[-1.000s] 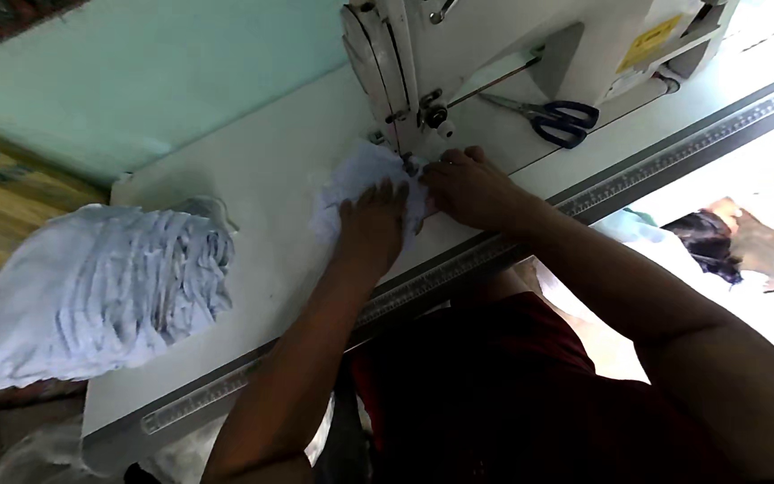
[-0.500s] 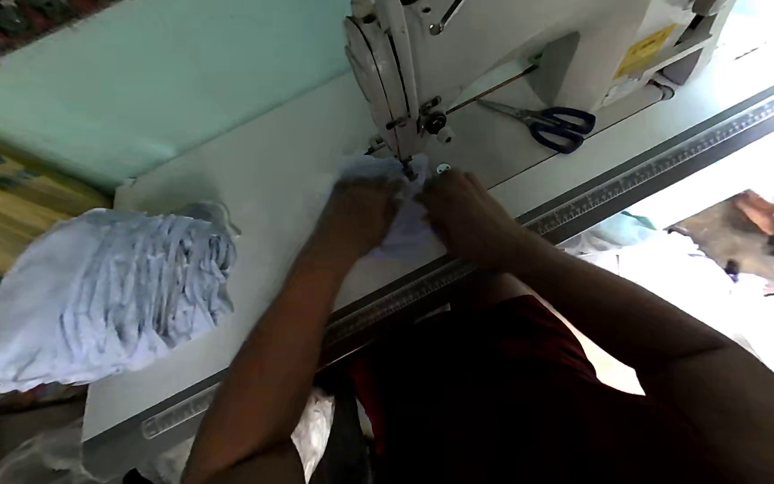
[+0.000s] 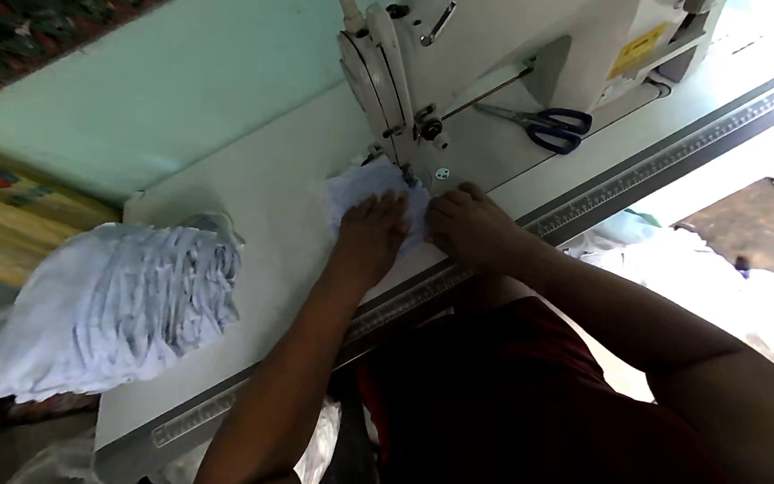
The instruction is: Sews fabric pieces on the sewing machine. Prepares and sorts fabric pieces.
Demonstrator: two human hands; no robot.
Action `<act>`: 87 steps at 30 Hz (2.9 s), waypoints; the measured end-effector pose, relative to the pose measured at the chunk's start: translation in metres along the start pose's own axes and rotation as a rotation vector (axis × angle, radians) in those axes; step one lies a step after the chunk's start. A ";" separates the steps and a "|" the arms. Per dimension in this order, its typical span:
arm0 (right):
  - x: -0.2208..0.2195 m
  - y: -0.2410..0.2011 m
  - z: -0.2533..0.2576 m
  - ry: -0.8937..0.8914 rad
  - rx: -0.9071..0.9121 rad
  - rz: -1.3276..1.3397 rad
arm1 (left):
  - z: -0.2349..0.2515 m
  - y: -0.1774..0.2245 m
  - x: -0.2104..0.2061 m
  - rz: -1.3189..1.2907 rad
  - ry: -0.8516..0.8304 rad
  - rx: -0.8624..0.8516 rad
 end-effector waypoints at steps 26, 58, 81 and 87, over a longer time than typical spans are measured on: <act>0.003 0.021 0.008 -0.022 0.007 0.007 | -0.002 -0.026 0.004 -0.165 -0.027 -0.182; -0.002 0.008 0.013 -0.040 0.030 -0.036 | 0.020 -0.025 0.018 -0.165 -0.038 -0.220; 0.016 0.044 0.029 0.061 -0.100 -0.049 | 0.039 0.007 0.034 -0.171 -0.167 0.166; 0.009 0.030 0.023 0.069 0.038 -0.055 | 0.034 -0.009 0.016 -0.267 0.047 0.240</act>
Point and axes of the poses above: each hand's wrist, its own z-axis towards the middle knuckle, its own x-axis out of the back of the hand, y = z × x, the point moved 6 cm from there along z, towards the middle knuckle, and after that the axes turned 10 degrees about z, right-handed, at the moved point
